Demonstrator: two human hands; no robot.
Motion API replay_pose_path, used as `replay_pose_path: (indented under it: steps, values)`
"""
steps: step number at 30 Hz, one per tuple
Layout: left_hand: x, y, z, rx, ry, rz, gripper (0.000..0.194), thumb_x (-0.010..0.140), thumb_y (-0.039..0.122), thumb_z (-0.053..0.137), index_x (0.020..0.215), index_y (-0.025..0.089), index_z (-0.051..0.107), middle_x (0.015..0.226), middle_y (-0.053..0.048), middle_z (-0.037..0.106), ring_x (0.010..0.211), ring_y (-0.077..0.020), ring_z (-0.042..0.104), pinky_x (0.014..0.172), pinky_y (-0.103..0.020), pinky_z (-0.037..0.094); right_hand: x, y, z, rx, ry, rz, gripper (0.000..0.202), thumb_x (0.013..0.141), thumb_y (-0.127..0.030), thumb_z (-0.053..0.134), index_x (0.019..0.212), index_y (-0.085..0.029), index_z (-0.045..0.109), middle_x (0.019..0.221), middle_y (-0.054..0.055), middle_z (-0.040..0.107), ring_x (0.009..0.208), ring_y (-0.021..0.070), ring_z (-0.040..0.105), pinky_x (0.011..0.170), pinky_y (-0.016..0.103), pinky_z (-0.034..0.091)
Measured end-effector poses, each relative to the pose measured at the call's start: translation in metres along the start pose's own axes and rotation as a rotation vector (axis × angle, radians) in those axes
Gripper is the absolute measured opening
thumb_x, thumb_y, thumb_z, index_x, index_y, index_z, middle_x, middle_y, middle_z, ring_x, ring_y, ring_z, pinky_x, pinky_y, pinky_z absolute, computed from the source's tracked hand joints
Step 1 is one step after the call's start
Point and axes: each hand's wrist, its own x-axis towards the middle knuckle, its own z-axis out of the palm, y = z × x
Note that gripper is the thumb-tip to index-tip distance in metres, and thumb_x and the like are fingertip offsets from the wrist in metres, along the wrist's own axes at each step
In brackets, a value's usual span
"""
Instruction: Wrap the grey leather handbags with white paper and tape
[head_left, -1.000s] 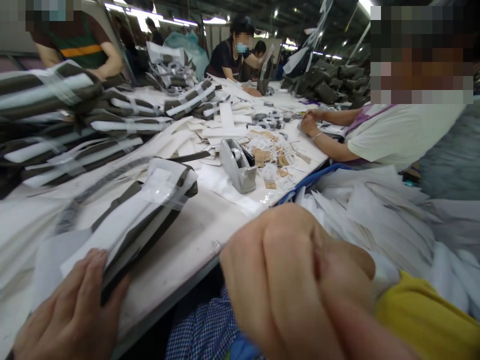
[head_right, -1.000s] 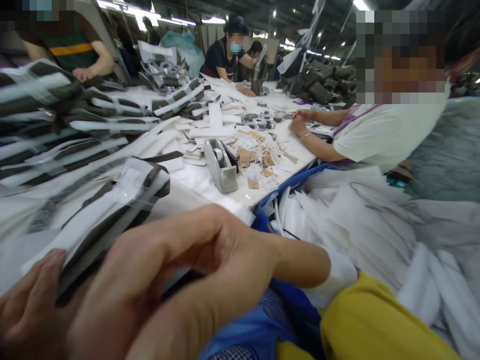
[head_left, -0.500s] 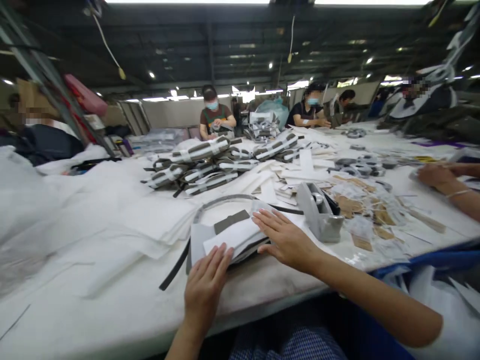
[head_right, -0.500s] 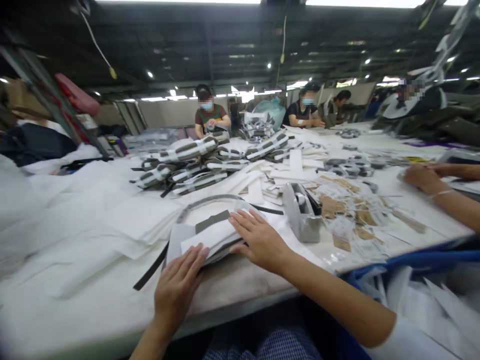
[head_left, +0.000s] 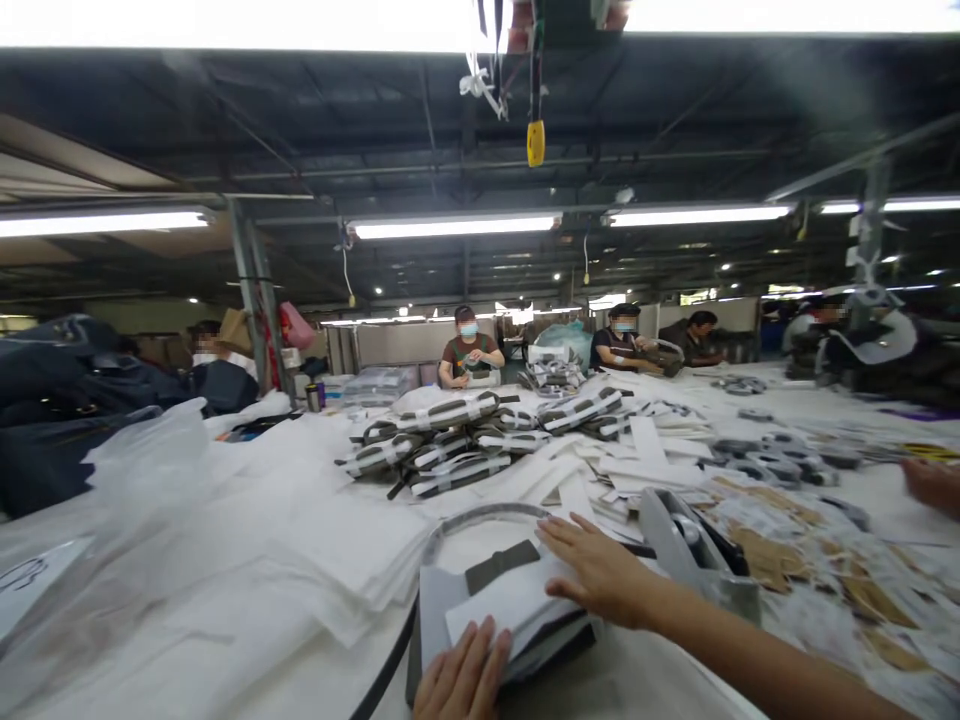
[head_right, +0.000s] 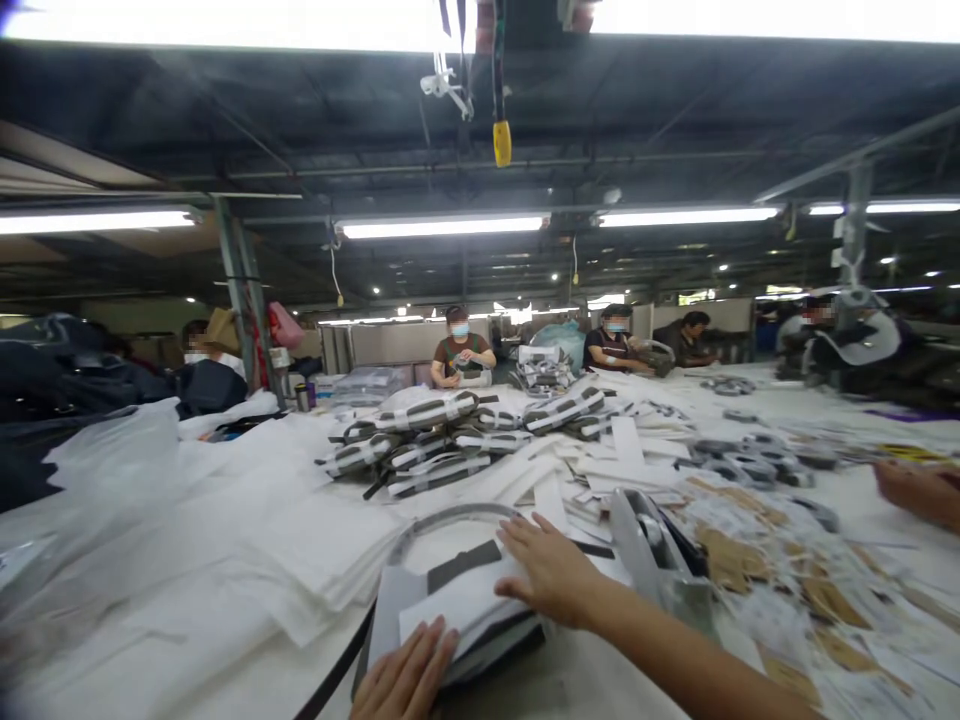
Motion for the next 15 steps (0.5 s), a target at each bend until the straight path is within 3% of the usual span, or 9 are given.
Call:
replay_pose_path:
  steps: [3, 6, 10, 13, 15]
  values:
    - [0.002, 0.0, -0.005, -0.016, -0.001, 0.011, 0.062, 0.083, 0.006, 0.044, 0.14, 0.031, 0.052, 0.127, 0.003, 0.068, 0.109, -0.0141, 0.068, 0.08, -0.024, 0.053, -0.001, 0.003, -0.001, 0.016, -0.076, -0.013, 0.066, 0.096, -0.054, 0.047, 0.145, -0.01, 0.047, 0.15, 0.021, 0.043, 0.142, 0.0348, 0.038, 0.118, 0.058, 0.024]
    - [0.004, -0.001, -0.009, -0.018, -0.01, 0.013, 0.06, 0.084, 0.005, 0.044, 0.138, 0.029, 0.055, 0.13, 0.003, 0.065, 0.112, -0.0145, 0.066, 0.084, -0.026, 0.052, -0.002, 0.009, 0.0, 0.039, 0.018, -0.014, 0.066, 0.096, -0.057, 0.043, 0.146, -0.013, 0.047, 0.153, 0.019, 0.04, 0.144, 0.0335, 0.035, 0.119, 0.057, 0.023]
    - [0.004, -0.001, -0.009, -0.016, -0.009, 0.024, 0.059, 0.084, 0.004, 0.043, 0.136, 0.03, 0.057, 0.128, 0.003, 0.067, 0.112, -0.0143, 0.066, 0.084, -0.025, 0.051, -0.002, 0.016, 0.0, 0.096, -0.02, -0.091, 0.061, 0.095, -0.057, 0.045, 0.141, -0.017, 0.054, 0.146, 0.018, 0.05, 0.138, 0.032, 0.044, 0.116, 0.056, 0.028]
    - [0.002, -0.002, -0.007, -0.025, -0.005, 0.021, 0.06, 0.084, 0.005, 0.043, 0.137, 0.03, 0.055, 0.127, 0.002, 0.068, 0.111, -0.0148, 0.067, 0.083, -0.025, 0.051, -0.003, 0.017, -0.002, 0.093, 0.052, -0.08, 0.059, 0.097, -0.054, 0.041, 0.142, -0.017, 0.052, 0.149, 0.017, 0.047, 0.14, 0.0305, 0.042, 0.118, 0.055, 0.026]
    - [0.004, -0.004, -0.006, -0.052, -0.015, 0.025, 0.061, 0.083, 0.007, 0.045, 0.139, 0.029, 0.054, 0.128, 0.002, 0.067, 0.111, -0.0155, 0.066, 0.084, -0.026, 0.051, -0.004, 0.016, -0.005, 0.089, -0.009, -0.115, 0.055, 0.098, -0.052, 0.042, 0.138, -0.017, 0.057, 0.145, 0.016, 0.053, 0.136, 0.0304, 0.047, 0.117, 0.055, 0.028]
